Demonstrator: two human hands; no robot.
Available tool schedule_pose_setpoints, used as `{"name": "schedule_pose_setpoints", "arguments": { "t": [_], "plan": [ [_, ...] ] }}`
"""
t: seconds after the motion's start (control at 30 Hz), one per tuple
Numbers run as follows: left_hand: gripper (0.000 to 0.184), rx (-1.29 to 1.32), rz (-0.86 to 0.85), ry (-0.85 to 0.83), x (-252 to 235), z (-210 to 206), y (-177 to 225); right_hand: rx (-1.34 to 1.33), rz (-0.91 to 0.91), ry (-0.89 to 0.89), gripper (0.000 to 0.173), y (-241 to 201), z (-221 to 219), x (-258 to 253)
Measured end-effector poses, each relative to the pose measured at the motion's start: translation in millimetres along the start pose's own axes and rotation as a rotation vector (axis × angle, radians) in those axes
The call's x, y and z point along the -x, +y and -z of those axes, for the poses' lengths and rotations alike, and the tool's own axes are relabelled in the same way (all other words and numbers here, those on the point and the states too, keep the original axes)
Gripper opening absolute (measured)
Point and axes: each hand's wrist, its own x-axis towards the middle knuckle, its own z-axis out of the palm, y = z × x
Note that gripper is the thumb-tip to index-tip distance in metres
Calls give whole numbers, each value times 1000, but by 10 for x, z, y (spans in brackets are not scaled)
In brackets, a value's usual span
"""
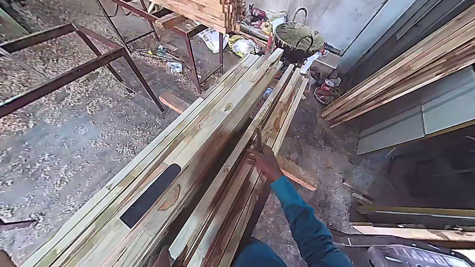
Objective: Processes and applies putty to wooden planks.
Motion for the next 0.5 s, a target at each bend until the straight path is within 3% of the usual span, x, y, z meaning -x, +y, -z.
{"name": "schedule_pose_setpoints", "arguments": {
  "t": [0.17,0.5],
  "plan": [
    [57,77,-38,24,-119,-205,-91,-64,67,63,39,52,284,174],
    [46,-69,134,-114,-37,-194,81,-98,82,128,43,267,659,277]
  ]
}}
